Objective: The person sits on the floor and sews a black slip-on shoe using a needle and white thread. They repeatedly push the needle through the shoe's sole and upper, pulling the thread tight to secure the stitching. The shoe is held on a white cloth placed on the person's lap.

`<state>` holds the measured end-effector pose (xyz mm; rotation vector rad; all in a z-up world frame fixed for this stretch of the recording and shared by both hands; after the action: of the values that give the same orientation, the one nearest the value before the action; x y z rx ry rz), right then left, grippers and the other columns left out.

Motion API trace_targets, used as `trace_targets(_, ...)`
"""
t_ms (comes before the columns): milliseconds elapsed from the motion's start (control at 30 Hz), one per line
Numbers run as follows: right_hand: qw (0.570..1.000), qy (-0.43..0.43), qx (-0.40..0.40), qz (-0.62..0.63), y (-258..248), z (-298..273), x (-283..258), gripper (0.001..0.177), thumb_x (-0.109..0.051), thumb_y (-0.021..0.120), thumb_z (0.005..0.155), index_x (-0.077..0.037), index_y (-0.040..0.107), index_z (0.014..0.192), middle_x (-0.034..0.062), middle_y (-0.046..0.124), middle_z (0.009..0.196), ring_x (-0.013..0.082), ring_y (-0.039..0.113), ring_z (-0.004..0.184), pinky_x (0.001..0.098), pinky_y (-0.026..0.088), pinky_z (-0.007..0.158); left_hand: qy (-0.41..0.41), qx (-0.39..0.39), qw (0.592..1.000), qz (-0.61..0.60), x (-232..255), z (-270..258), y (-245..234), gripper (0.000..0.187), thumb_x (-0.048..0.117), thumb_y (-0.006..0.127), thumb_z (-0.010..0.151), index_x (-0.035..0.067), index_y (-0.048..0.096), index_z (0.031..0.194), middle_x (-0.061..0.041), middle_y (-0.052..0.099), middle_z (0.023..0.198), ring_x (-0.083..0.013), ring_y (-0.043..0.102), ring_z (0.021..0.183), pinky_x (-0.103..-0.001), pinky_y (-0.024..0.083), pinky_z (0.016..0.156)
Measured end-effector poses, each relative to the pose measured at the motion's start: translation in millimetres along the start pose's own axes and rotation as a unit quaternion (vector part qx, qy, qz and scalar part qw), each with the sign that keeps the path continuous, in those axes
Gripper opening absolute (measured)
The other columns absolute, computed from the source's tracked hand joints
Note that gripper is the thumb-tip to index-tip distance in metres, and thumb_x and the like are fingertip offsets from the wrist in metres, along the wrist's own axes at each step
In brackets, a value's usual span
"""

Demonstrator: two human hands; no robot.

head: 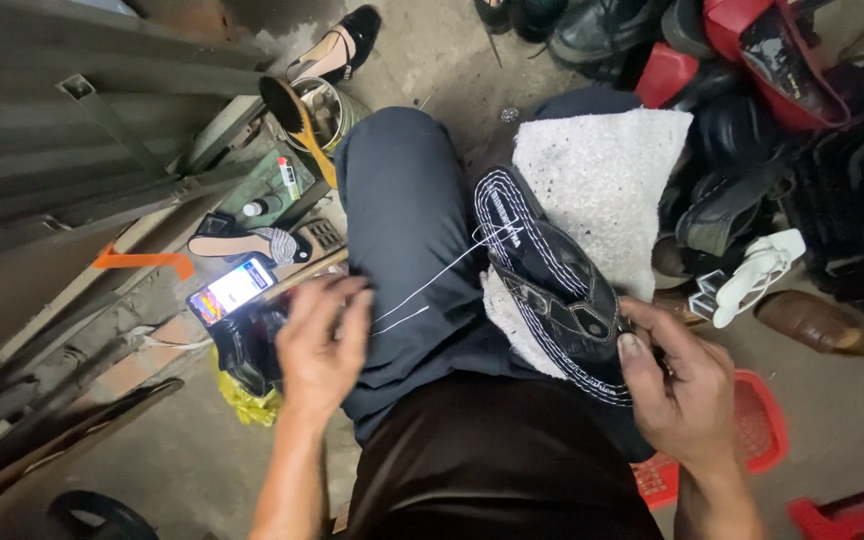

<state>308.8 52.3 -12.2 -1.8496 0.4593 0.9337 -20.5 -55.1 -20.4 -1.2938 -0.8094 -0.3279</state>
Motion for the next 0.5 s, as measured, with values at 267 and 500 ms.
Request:
trace_targets(267,1.000,0.001,0.013,-0.008,-13.1,-2.1,-7.5,0.035,-0.017,0.057,0.098,0.003,0.069,0.124,-0.0019,0.055,0.060,0.0100,0.044,0.045,0.0291,0.036,0.045,0.039,-0.196,0.980,-0.004,52.3,33.2,69.4,0.060,0.015,0.069,0.098,0.007,0.043,0.151,-0.013,0.066,0.132,-0.0304,0.070,0.115,-0.048,0.061,0.085)
trace_targets(500,0.997,-0.060,-0.002,-0.049,-7.1,11.0,-22.9,0.035,-0.023,0.050,0.099,-0.002,0.069,0.121,0.0004,0.068,0.067,0.0087,0.054,0.040,0.0268,0.052,0.031,-0.022,-0.227,0.963,-0.146,57.5,49.8,58.7,0.039,-0.001,0.051,0.097,0.005,0.060,0.134,-0.010,0.076,0.119,-0.0232,0.077,0.107,-0.034,0.060,0.098)
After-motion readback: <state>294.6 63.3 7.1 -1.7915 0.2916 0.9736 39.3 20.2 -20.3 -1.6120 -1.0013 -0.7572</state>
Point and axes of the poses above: each hand's wrist, its own z-axis towards the middle knuckle, its own y-axis out of the palm, x = y × z, the point moved 4 cm from there along z, towards the middle knuckle
